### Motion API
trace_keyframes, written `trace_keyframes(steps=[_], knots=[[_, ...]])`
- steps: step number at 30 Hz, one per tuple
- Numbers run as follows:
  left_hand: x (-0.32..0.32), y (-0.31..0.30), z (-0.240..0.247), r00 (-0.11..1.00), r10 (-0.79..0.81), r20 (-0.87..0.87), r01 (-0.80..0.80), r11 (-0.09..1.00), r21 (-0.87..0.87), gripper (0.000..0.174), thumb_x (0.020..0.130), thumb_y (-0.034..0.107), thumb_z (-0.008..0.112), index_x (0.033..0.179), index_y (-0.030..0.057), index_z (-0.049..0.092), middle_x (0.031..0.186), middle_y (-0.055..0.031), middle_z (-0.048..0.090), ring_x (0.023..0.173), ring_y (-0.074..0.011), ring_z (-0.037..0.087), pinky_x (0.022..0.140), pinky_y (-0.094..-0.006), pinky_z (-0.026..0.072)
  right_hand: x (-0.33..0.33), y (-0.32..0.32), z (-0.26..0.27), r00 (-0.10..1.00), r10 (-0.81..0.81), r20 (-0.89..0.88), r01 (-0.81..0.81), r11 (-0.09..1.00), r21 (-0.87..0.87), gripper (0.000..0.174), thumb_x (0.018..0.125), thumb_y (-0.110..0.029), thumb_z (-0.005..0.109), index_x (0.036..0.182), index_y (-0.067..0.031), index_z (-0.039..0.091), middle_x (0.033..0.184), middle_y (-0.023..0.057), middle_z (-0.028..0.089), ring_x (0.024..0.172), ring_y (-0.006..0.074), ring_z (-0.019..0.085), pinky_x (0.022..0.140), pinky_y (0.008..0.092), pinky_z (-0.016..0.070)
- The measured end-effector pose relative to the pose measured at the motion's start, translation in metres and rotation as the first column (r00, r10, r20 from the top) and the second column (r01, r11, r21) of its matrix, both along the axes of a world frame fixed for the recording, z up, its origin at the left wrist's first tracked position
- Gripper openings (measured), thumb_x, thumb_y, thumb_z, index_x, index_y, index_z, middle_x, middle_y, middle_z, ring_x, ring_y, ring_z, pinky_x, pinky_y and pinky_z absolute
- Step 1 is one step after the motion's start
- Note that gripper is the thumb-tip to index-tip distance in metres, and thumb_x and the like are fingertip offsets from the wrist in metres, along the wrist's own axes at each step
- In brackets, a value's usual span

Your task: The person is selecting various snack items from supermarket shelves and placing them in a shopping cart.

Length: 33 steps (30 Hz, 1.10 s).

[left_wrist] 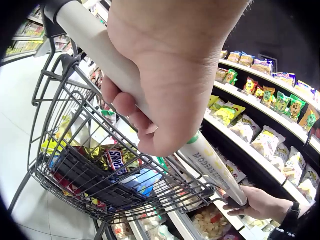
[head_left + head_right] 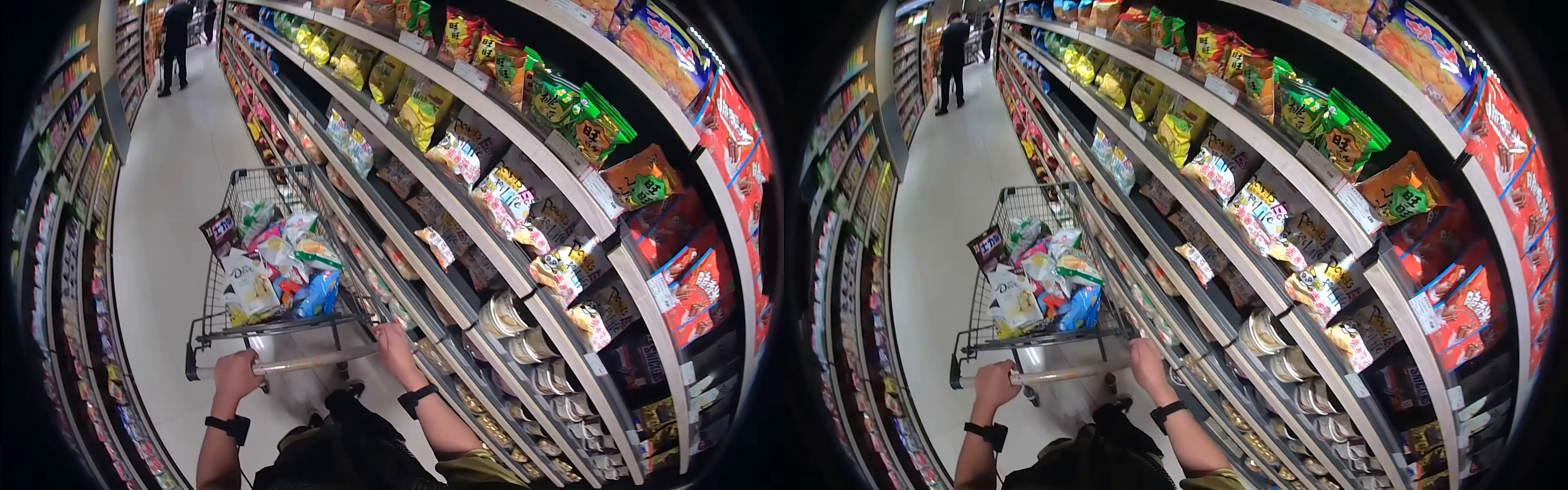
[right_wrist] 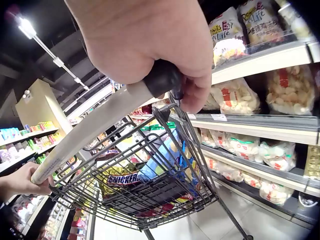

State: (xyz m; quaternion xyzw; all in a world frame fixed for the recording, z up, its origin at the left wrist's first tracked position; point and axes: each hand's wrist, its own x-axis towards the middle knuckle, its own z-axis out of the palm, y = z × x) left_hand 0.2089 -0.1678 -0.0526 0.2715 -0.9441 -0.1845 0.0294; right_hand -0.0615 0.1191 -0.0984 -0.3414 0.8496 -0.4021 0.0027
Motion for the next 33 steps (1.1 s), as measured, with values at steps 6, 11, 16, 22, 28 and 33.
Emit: trace_keyframes(steps=[6,11,16,22,28,33], knots=[[-0.03,-0.023,-0.012,0.992,0.03,0.126,-0.031,1.0,0.004,0.027,0.069,0.034,0.074,0.092,0.019,0.074,0.08,-0.0115,0.073,0.079,-0.0338,0.072,0.071,-0.046,0.0563,-0.036,-0.027,-0.014,1.0,-0.012,0.002,0.012,0.998,-0.059,0.016,0.098,-0.013,0.057,0.105,-0.0018,0.066,0.103,0.0196,0.065,0.102,0.0392,0.061,0.091,0.046,0.0495],[-0.054,-0.045,-0.016,0.964,0.011,0.265,-0.013,1.0,0.006,0.031,0.067,0.038,0.073,0.094,0.0242,0.077,0.082,-0.0093,0.074,0.083,-0.032,0.072,0.076,-0.0447,0.0577,-0.063,-0.049,-0.006,0.999,0.003,0.035,0.0,0.996,-0.088,0.017,0.1,-0.016,0.054,0.108,-0.0057,0.066,0.106,0.0203,0.064,0.102,0.0404,0.061,0.09,0.0472,0.0497],[-0.072,-0.057,-0.021,0.966,0.068,0.251,-0.069,0.998,-0.006,0.031,0.066,0.039,0.073,0.093,0.024,0.078,0.083,-0.0075,0.075,0.083,-0.031,0.073,0.076,-0.043,0.058,-0.088,-0.067,-0.012,0.994,0.025,0.108,-0.015,0.995,-0.095,0.021,0.1,-0.026,0.055,0.11,-0.0098,0.063,0.115,0.0189,0.062,0.101,0.0426,0.064,0.085,0.0481,0.0538],[-0.091,-0.072,-0.028,0.957,0.098,0.272,-0.085,0.995,-0.059,0.031,0.067,0.04,0.072,0.092,0.0237,0.079,0.083,-0.0089,0.075,0.083,-0.032,0.072,0.076,-0.043,0.0581,-0.109,-0.083,-0.007,0.988,0.038,0.149,-0.019,0.992,-0.127,0.021,0.099,-0.026,0.057,0.111,-0.0107,0.065,0.116,0.0167,0.063,0.101,0.0395,0.064,0.084,0.0477,0.054],[-0.102,-0.078,-0.02,0.942,0.104,0.32,-0.096,0.995,-0.041,0.035,0.066,0.039,0.072,0.095,0.0219,0.079,0.085,-0.0081,0.076,0.083,-0.0313,0.073,0.078,-0.0419,0.0585,-0.117,-0.094,-0.008,0.984,0.015,0.178,0.008,0.992,-0.126,0.021,0.099,-0.026,0.057,0.112,-0.0108,0.066,0.114,0.0164,0.063,0.1,0.0395,0.064,0.085,0.0469,0.054],[-0.109,-0.086,-0.013,0.922,0.033,0.386,-0.035,0.999,-0.003,0.036,0.07,0.044,0.069,0.098,0.0238,0.078,0.087,-0.0089,0.075,0.084,-0.0322,0.072,0.079,-0.0426,0.0585,-0.124,-0.102,-0.011,0.989,0.028,0.148,0.002,0.98,-0.2,0.021,0.099,-0.024,0.056,0.109,-0.0097,0.068,0.112,0.0165,0.064,0.1,0.0391,0.064,0.085,0.0459,0.0536]])
